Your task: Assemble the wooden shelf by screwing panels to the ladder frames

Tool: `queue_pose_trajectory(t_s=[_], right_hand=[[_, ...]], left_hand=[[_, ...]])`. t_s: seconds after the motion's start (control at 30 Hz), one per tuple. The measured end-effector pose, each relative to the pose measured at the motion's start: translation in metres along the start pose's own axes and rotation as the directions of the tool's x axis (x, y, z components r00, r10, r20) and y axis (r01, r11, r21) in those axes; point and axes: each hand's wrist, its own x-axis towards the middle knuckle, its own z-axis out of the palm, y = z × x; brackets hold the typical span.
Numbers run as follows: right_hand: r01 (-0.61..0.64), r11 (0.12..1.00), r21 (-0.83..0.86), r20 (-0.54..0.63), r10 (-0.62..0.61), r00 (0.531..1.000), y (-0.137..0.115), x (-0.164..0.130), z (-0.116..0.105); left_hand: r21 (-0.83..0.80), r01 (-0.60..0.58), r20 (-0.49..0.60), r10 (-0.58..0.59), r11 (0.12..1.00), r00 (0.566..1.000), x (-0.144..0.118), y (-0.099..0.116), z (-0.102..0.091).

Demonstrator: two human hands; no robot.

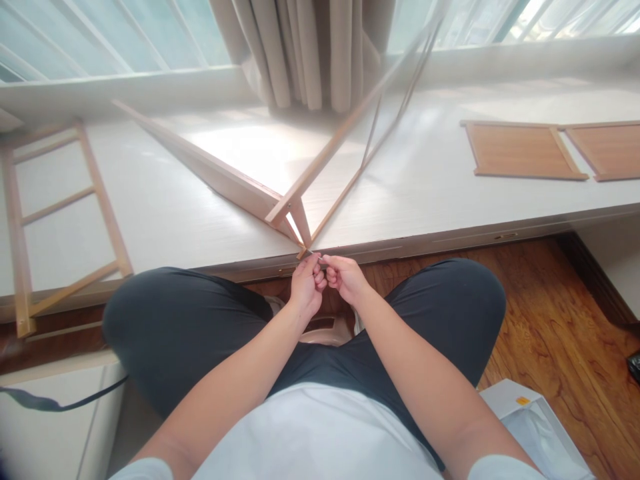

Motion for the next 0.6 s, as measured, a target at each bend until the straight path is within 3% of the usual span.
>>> queue_pose_trajectory(t_s=[0.1, 0.23, 0.43, 0.6], right_hand=[[-0.154, 0.984, 0.089, 0.1, 0.145, 0.984, -0.0026, 0.0039, -0.0038], [-0.244, 0.956, 0.162, 0.152, 0.22, 0.964, -0.0035, 0.0061, -0.0058], [-0.253, 0.949, 0.19, 0.134, 0.23, 0.964, -0.0035, 0.0037, -0.0054], [-0.188, 0.974, 0.122, 0.076, 0.18, 0.981, -0.0038, -0.0017, -0.0018]], left_hand=[[0.001, -0.002, -0.002, 0.003, 1.0, 1.0, 0.0007, 0.0005, -0.0004], [0.003, -0.005, -0.004, 0.005, 1.0, 1.0, 0.0007, 0.0011, -0.0004], [0.01, 0.005, -0.008, -0.005, 1.0, 1.0, -0.0001, 0.0014, -0.0002], [0.014, -0.003, 0.012, 0.003, 1.0, 1.0, 0.0001, 0.0009, -0.0015]])
